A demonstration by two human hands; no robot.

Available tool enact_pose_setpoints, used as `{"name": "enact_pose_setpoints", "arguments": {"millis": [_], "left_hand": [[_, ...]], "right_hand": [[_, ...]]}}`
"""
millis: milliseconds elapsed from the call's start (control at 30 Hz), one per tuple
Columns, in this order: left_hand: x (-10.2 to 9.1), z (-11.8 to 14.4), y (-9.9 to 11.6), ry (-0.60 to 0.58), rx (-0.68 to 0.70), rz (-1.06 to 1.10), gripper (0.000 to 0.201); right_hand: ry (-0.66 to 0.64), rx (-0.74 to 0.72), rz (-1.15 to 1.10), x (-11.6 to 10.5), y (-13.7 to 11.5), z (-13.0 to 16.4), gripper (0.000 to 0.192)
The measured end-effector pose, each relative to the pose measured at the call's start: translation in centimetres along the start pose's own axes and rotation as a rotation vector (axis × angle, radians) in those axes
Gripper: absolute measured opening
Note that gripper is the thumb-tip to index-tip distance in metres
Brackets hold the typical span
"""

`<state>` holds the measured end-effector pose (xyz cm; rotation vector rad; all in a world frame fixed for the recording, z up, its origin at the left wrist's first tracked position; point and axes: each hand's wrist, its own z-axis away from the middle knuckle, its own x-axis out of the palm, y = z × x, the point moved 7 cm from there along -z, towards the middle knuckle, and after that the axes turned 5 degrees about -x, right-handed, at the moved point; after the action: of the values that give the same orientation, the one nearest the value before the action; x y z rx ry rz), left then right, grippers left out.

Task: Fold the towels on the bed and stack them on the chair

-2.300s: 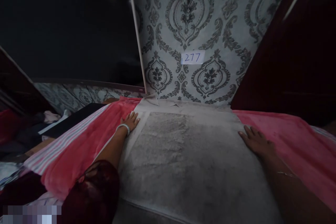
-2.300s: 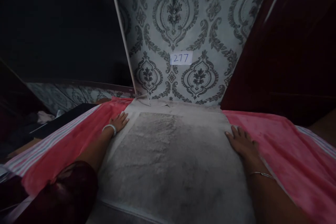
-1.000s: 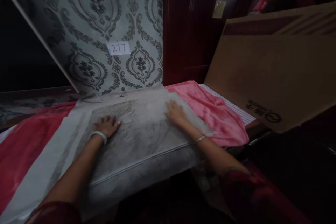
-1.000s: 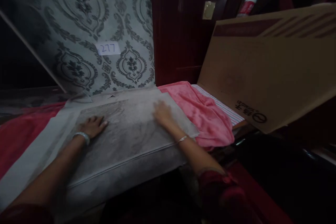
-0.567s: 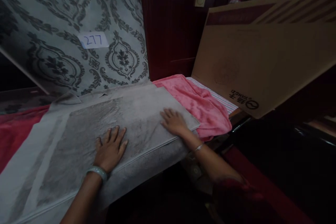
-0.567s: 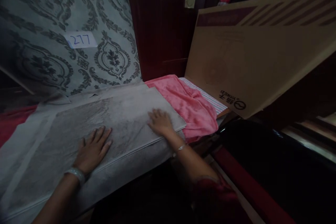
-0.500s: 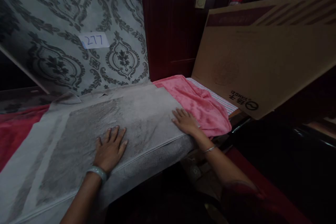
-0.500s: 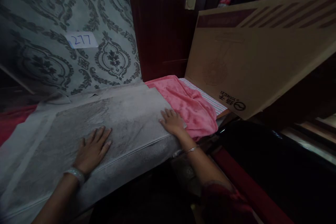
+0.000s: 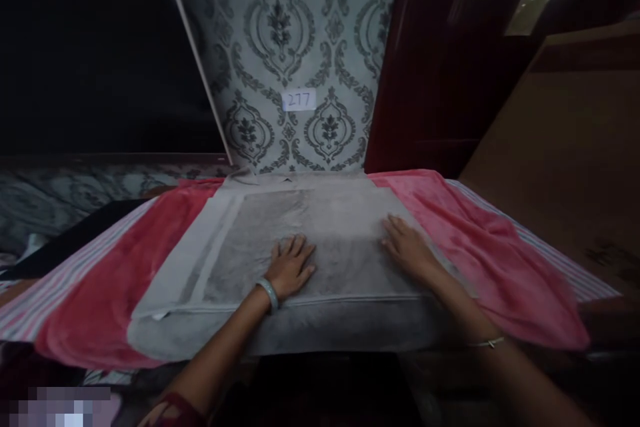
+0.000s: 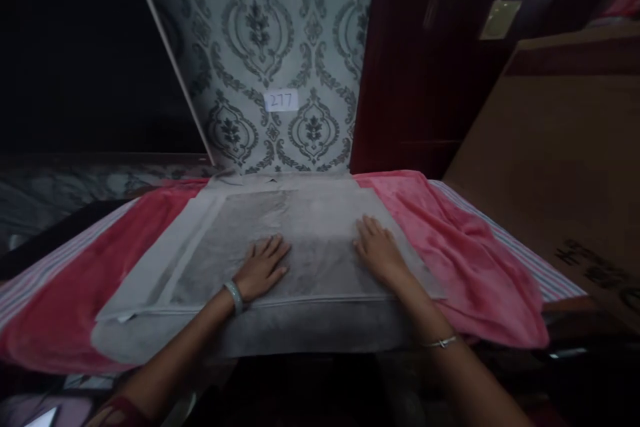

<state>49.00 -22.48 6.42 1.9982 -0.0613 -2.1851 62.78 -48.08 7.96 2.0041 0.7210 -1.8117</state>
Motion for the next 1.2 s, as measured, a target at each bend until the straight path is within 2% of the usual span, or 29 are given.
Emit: {"name": "enact_pose_setpoints", "arguments": {"millis": [67,133,233,300,367,500,567,633,700,800,933,1100,1167,1200], "left_hand": [[-1.2,-0.2,-1.9,-0.028,0.024,0.042,0.058],[-3.3,-1.1,-5.5,0.006,-0.048,0.043,0.054],[-6.8,-2.7,-12.6,0.110,-0.300,0.000,0.053],[-8.1,-3.5,-16.5,0.166,-0.453,-0.015,0.055],[-8.0,-3.9,-19.0,0.188,-0.540,-0.021,0.057],[-5.0,-4.2,-21.1,0.136,-0.600,-0.068,0.065],[-3.7,-4.2,-21.5,0.103,-0.594,-0.096,0.069],[-3.1,-4.3,-21.8,0.080,-0.573,-0.105,0.070],[-3.0,-4.5,-22.0,0.077,-0.567,-0.100,0.067],[-3.3,-4.6,-22.2,0.100,-0.584,-0.085,0.064],[-3.4,-4.5,-21.8,0.112,-0.585,-0.074,0.064],[-3.6,-4.4,-21.6,0.140,-0.586,-0.059,0.063],[-3.6,-4.3,-21.6,0.149,-0.583,-0.049,0.063],[-3.5,-4.3,-21.7,0.150,-0.582,-0.045,0.063]], "right_hand": [[-0.084,-0.125,-0.030,-0.2,-5.1,-2.8,0.060],[-0.165,-0.197,-0.058,-0.1,-9.7,-5.2,0.063],[-0.193,-0.288,-0.128,-0.2,-16.4,-8.3,0.064],[-0.165,-0.337,-0.180,-0.3,-20.7,-10.1,0.063],[-0.134,-0.375,-0.215,-0.2,-25.0,-11.7,0.062],[-0.080,-0.471,-0.258,1.0,-32.5,-13.7,0.063],[-0.071,-0.531,-0.273,2.1,-35.1,-14.2,0.060],[-0.074,-0.576,-0.280,3.3,-36.3,-14.7,0.056],[-0.086,-0.580,-0.277,4.3,-35.9,-15.3,0.055],[-0.112,-0.493,-0.250,5.6,-32.3,-16.6,0.062],[-0.119,-0.246,-0.153,6.5,-23.1,-17.6,0.065],[-0.140,0.058,0.015,6.2,-10.2,-16.0,0.064],[-0.158,0.198,0.047,5.4,-6.9,-15.4,0.063],[-0.148,0.244,0.056,4.8,-6.3,-15.5,0.062]]}}
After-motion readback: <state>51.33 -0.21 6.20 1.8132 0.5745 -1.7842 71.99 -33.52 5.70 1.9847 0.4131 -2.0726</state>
